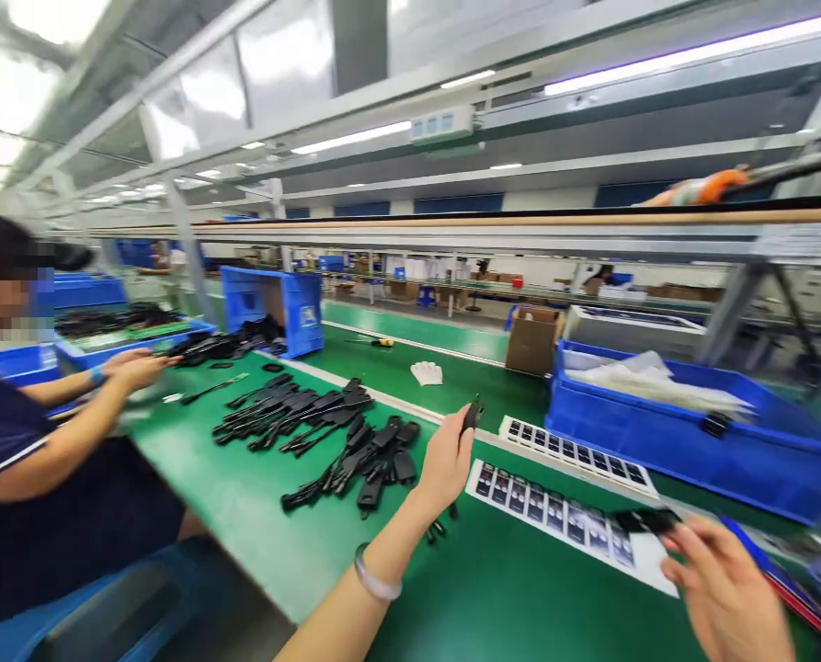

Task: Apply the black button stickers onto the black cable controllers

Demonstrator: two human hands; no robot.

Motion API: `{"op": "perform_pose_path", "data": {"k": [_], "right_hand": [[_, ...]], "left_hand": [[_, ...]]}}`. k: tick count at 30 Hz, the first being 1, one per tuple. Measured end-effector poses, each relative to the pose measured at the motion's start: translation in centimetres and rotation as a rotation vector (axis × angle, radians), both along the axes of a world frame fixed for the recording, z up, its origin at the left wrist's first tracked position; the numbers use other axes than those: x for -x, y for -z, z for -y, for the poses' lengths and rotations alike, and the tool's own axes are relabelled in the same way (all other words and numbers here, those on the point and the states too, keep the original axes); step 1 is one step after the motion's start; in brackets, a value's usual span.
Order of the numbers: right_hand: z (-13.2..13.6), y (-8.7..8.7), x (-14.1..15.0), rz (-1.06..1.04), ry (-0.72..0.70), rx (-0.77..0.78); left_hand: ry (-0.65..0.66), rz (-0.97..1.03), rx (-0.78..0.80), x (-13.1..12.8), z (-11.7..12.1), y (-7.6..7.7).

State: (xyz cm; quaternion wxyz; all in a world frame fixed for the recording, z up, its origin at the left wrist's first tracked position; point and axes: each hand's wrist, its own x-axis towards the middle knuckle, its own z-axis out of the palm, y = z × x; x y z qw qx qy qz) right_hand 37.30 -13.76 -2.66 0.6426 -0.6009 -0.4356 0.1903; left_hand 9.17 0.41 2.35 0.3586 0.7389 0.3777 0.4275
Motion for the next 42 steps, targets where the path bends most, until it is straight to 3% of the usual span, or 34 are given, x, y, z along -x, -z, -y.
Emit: {"op": "perform_pose_path", "data": {"k": [2,4,8,10,15,27,42], "right_hand": [[0.1,-0.4,2.3,-0.328,-0.025,-0.169],[-0.4,-0.3,3.9,-0.509,-0.107,-0.203],[-0.1,0.8,5.2,-0.626,-0.192,-0.133],[0.5,1.1,5.6,-0.612,-0.196,-0.083],[1.0,0.9,6.2,-0.498,-0.232,0.014],[1.6,1.4,7.0,-0.17,-0.174,0.076],[2.0,0.4,8.0,-0.116,-0.125,0.107]], "left_hand": [[0.201,0.089,0.154,-2.7,2.1,0.5],[0.354,0.132,0.319,-4.8,4.3,2.0],[0.487,0.405,0.865,-6.4,7.4,5.5],[0.528,0.498,1.022,-6.2,8.0,6.4],[0.62,0.391,0.959,-5.5,8.4,6.4],[0.81,0.368,1.065,-5.3,8.7,6.6],[0.873,0.367,1.071,-5.2,8.8,6.3]]}}
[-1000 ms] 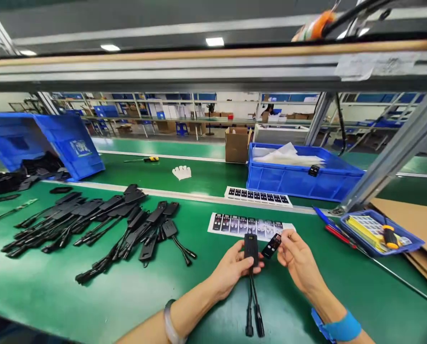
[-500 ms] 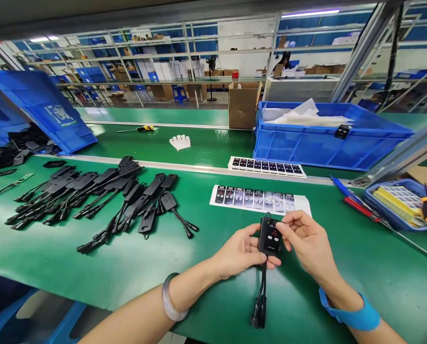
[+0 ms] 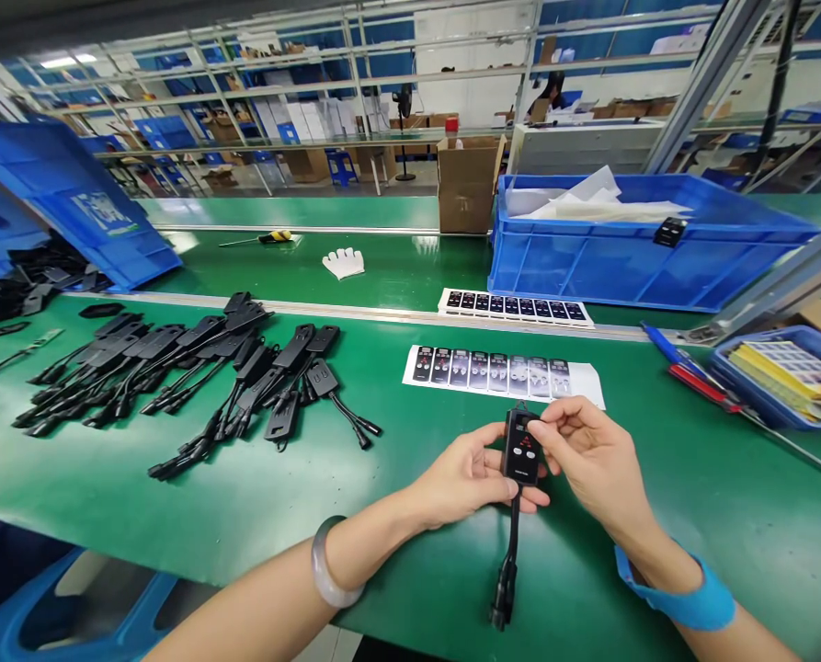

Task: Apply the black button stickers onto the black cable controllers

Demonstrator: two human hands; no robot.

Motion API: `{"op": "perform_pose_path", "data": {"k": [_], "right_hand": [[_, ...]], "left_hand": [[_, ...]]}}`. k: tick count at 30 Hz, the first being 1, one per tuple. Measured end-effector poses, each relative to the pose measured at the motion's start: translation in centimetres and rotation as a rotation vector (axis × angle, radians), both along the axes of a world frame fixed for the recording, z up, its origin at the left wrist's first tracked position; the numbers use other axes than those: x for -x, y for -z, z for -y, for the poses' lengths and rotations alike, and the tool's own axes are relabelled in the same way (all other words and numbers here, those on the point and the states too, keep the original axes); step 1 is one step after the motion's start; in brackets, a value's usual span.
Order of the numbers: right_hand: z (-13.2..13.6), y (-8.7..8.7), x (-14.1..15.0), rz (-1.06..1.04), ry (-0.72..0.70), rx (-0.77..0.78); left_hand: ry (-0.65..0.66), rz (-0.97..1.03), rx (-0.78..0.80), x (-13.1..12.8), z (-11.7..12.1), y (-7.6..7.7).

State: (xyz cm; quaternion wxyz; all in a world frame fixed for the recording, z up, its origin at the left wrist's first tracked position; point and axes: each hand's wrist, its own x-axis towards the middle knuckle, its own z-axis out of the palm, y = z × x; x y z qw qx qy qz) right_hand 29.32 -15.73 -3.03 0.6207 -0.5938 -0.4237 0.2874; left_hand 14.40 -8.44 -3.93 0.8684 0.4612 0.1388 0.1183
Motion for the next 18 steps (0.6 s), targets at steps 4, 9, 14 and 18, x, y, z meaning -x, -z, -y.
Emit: {"op": "perform_pose_path", "data": {"k": [4,9,14,18], "right_hand": [[-0.05,-0.13,0.12,0.007,0.002,0.003],[0.03,-0.26,0.37,0.018,0.032,0.003],[-0.03,-0.24,0.51,0.017,0.053,0.001],[-0.11,-0.13,0.47,0.006,0.052,-0.005]], "left_hand": [[-0.006,-0.001,-0.015,-0.03,0.09,-0.04],[-0.013,0.008,-0.041,-0.09,0.23,-0.1],[-0.022,0.016,-0.058,-0.11,0.3,-0.08],[-0.023,-0.001,-0.076,-0.13,0.33,-0.11]]}}
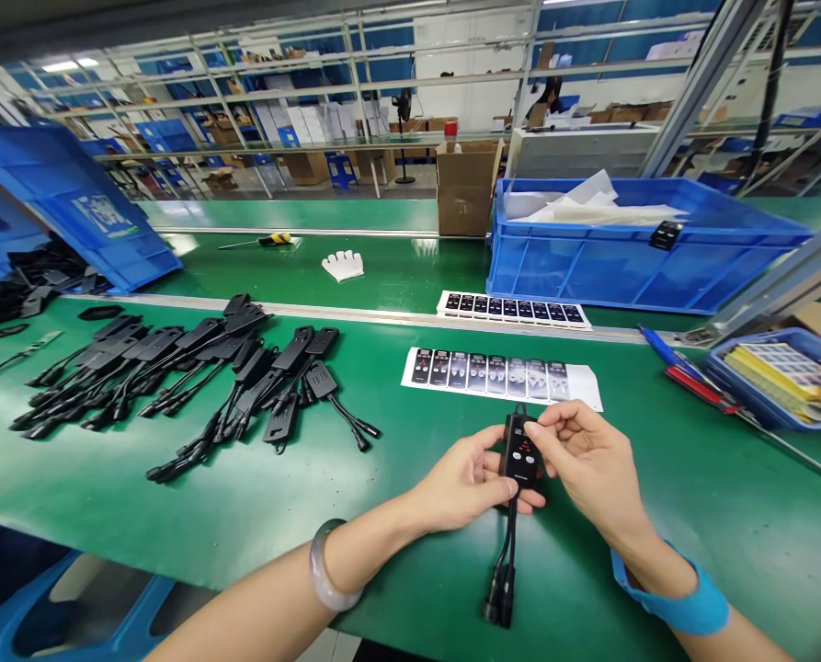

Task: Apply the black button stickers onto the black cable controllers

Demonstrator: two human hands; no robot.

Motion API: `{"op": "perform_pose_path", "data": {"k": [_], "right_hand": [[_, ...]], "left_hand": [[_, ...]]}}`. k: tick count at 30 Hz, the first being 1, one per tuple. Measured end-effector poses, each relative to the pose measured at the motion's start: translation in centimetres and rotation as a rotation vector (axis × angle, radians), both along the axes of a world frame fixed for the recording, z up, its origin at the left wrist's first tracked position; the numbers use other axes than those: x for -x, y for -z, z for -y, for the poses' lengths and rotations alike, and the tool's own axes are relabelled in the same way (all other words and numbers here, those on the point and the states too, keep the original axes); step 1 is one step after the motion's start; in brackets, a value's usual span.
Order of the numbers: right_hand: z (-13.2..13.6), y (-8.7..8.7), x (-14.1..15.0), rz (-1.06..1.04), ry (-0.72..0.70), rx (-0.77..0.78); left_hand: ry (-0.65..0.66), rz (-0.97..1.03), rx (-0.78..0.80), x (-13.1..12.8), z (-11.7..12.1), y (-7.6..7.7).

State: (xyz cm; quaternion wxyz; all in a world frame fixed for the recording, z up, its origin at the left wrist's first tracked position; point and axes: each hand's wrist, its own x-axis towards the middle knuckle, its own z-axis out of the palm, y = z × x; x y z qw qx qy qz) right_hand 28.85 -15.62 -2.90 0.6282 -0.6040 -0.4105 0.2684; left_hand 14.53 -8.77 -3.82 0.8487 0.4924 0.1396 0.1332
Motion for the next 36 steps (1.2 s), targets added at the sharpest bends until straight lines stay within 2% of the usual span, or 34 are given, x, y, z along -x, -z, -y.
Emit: {"op": "perform_pose_path", "data": {"k": [9,14,18,22,25,30,36], "right_hand": [[0.0,0.0,0.2,0.014,0.024,0.021],[-0.2,0.9,-0.6,0.087,0.036,0.038],[-0.5,2.1,-1.1,0.134,-0.129,0.144],[-0.5,2.8,-0.6,0.311,-0.226,0.199],[-0.3,2.7,-0.2,0.411,-0.282,0.199],[-0.3,2.4,-0.3,0.238,-0.417,0.192],[-0.5,2.5,0.0,0.266,-0.317,0.138]], "left_hand": [[-0.009,-0.012,-0.016,-0.1,0.1,0.2],[-0.007,-0.026,0.027,-0.2,0.0,0.4],[-0.025,-0.008,0.127,-0.4,-0.4,0.5],[-0.109,0.006,0.152,-0.5,-0.8,0.8],[-0.166,0.003,0.135,-0.5,-0.9,0.9],[-0.213,-0.025,0.099,-0.7,-0.8,0.7],[-0.205,-0.067,-0.124,-0.9,-0.6,0.7]]}}
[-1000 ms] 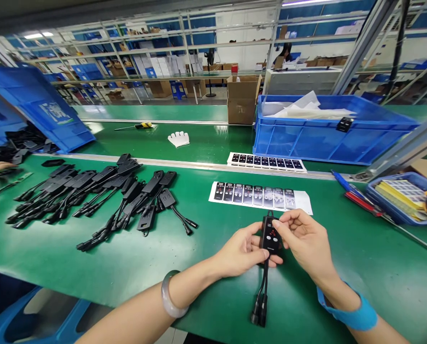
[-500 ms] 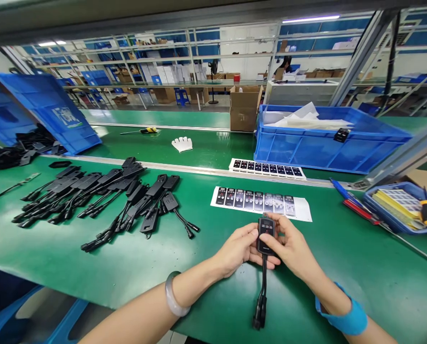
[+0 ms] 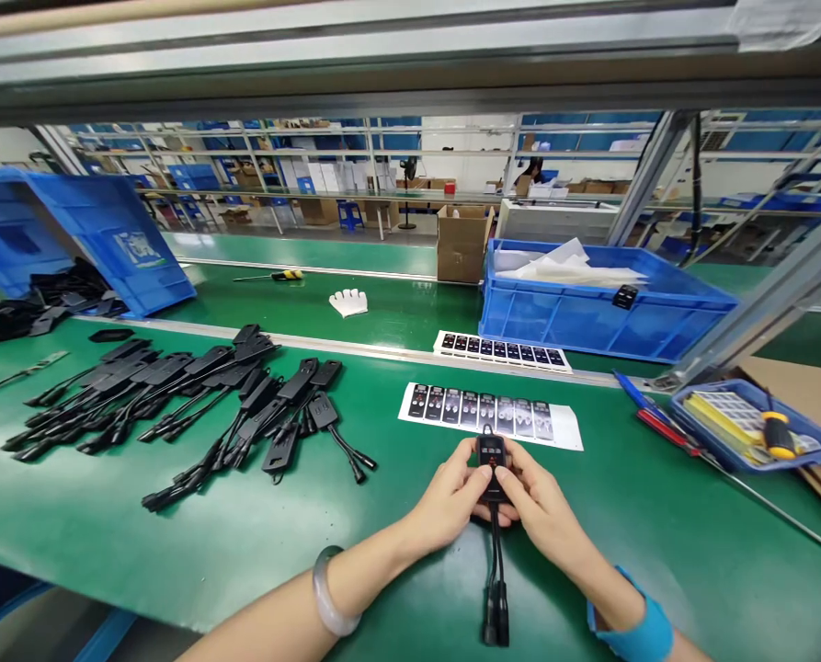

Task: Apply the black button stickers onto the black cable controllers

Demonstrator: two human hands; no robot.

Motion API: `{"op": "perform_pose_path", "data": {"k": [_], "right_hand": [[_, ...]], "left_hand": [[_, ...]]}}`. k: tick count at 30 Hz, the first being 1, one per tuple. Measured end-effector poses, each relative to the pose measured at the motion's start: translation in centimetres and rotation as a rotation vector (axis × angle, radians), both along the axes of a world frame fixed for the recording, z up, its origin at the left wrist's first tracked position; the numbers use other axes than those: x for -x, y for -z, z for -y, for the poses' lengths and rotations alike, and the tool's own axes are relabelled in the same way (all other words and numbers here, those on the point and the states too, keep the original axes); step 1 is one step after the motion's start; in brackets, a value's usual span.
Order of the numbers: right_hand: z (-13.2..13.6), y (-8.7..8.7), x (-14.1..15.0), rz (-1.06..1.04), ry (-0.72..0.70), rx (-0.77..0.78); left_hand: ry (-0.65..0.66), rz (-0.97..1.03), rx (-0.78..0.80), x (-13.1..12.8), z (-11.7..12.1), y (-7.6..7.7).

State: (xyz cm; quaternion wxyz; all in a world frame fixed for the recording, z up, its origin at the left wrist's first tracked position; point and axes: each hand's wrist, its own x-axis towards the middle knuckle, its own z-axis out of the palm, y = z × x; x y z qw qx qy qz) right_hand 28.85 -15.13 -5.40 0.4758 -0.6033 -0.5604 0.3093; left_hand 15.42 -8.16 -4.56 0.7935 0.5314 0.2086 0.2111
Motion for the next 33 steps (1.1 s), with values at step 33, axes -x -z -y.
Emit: {"op": "perform_pose_path", "data": {"k": [33], "right_hand": [[-2.0,0.4,-11.7,0.424,0.704,-0.296]], "left_hand": [[-0.05,-0.788,-1.568,1.4,-3.1,0.5]]}}
